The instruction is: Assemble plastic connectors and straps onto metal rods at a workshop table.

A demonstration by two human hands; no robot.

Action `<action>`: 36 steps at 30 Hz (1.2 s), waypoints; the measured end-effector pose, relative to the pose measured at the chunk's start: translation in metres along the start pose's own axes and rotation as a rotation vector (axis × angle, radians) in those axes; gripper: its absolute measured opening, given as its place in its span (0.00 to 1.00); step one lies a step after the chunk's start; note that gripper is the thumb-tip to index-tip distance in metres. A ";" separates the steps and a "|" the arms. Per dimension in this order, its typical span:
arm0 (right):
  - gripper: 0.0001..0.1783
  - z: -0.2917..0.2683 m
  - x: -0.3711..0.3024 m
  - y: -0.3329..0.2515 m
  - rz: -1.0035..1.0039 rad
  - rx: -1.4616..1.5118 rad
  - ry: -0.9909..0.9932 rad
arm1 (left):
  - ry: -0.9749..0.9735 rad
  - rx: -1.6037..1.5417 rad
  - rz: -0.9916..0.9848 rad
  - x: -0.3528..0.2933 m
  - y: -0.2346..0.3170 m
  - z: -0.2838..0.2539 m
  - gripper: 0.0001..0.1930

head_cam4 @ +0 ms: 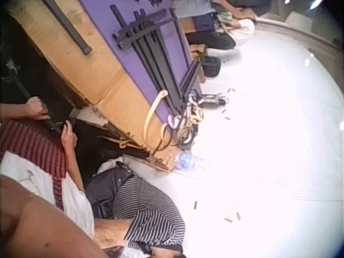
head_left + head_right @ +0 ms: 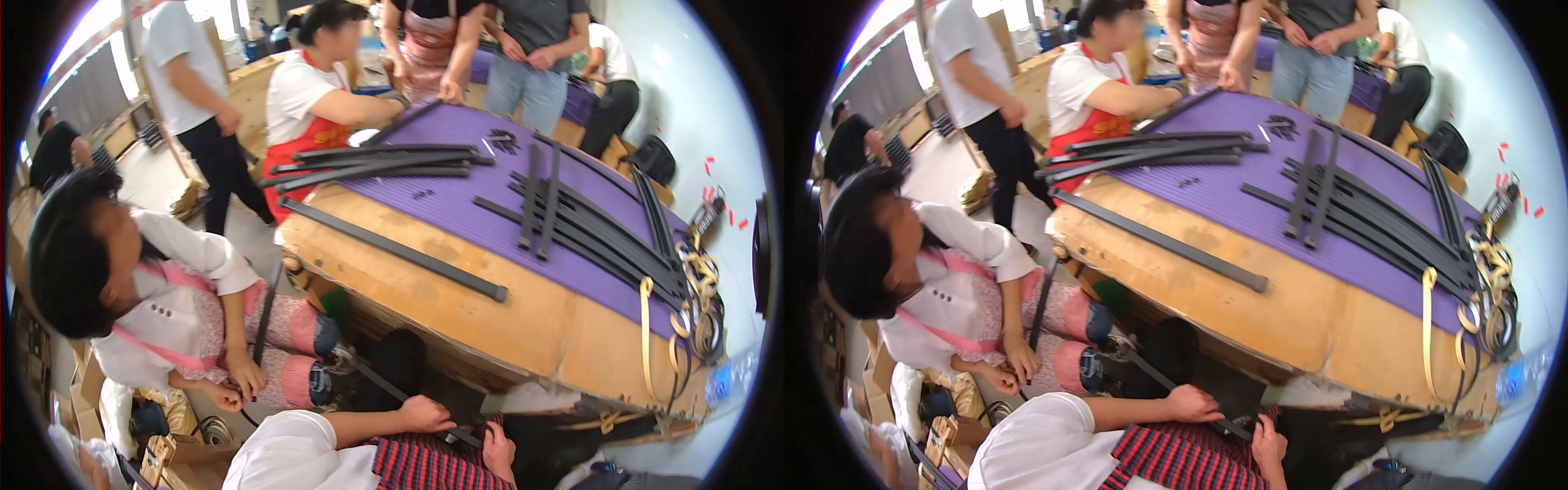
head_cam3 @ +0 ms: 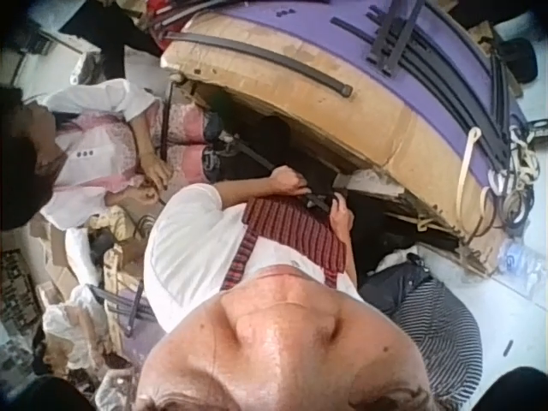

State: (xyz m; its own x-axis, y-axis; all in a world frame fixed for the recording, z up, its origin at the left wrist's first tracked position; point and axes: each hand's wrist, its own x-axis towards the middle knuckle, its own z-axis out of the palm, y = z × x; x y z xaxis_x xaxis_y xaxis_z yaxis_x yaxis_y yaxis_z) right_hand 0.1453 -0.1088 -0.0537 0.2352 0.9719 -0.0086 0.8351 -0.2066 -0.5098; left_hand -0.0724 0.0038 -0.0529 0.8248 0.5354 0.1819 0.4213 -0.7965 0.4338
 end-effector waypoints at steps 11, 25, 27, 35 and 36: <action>0.15 -0.030 -0.004 -0.032 0.002 0.051 -0.045 | -0.213 -0.100 0.054 -0.004 -0.005 -0.006 0.24; 0.12 -0.011 0.002 -0.002 -0.071 -0.063 0.112 | -0.428 0.006 -0.036 0.016 0.012 -0.028 0.22; 0.10 0.000 0.000 0.004 -0.058 -0.001 0.132 | -0.444 0.007 -0.042 0.014 0.008 -0.019 0.22; 0.10 -0.001 0.005 -0.001 -0.040 -0.040 0.085 | -0.470 -0.002 -0.059 0.011 0.001 -0.011 0.20; 0.10 -0.002 0.006 -0.003 -0.032 -0.031 0.084 | -0.462 0.017 -0.058 0.011 0.001 -0.012 0.20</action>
State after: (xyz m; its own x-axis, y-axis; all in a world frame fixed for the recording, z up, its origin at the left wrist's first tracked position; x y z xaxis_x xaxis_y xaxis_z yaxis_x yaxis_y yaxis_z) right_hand 0.1453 -0.1022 -0.0501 0.2485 0.9653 0.0801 0.8575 -0.1808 -0.4816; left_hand -0.0675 0.0124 -0.0396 0.8798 0.4008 -0.2557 0.4744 -0.7758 0.4161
